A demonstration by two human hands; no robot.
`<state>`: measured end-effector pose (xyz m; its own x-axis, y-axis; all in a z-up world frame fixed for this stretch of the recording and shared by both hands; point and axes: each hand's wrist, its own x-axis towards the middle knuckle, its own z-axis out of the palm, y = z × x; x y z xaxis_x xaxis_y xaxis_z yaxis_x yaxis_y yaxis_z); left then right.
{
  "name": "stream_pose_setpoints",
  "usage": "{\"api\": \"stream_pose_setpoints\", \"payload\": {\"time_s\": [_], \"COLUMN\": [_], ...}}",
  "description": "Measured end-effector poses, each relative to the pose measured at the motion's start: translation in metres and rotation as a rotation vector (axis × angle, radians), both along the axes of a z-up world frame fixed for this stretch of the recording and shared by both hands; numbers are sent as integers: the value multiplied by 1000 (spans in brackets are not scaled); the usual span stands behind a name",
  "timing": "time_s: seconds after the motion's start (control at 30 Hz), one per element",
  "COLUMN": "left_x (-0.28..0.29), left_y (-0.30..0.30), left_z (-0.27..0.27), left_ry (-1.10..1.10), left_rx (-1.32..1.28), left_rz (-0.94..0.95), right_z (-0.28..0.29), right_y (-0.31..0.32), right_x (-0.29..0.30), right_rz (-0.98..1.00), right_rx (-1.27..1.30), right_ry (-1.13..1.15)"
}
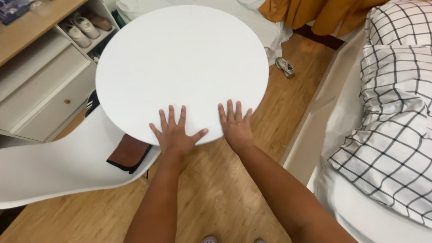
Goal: The person inserts a pillow into a white pillowcase with a black grid pattern while sitting on a chair. They adjust the fabric and corners to fit the pillow, then place the finished pillow on a nearby bed.
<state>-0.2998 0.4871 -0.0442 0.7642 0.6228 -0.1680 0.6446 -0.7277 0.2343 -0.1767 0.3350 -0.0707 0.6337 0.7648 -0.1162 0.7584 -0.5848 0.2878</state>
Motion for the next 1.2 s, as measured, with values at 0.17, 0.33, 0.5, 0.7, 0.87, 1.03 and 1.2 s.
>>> {"api": "stream_pose_setpoints", "payload": {"time_s": [0.17, 0.33, 0.5, 0.7, 0.87, 1.03, 1.2], "left_x": [0, -3, -5, -4, 3, 8, 4], "left_y": [4, 6, -3, -34, -63, -98, -131], "left_z": [-2, -9, -8, -5, -11, -14, -7], "left_ry": [30, 15, 24, 11, -14, -47, -85], "left_rx": [11, 32, 23, 17, 6, 2, -21], "left_rz": [-6, -15, -16, -30, -92, -164, -187], "right_z": [0, 2, 11, 9, 17, 10, -7], "right_y": [0, 1, -7, -35, -71, -108, -145], "right_x": [2, 1, -2, 5, 5, 6, 6], "right_rz": [20, 42, 67, 79, 79, 50, 72], "right_rx": [1, 7, -52, -68, -116, -90, -30], "right_ry": [33, -5, 65, 50, 53, 52, -6]}}
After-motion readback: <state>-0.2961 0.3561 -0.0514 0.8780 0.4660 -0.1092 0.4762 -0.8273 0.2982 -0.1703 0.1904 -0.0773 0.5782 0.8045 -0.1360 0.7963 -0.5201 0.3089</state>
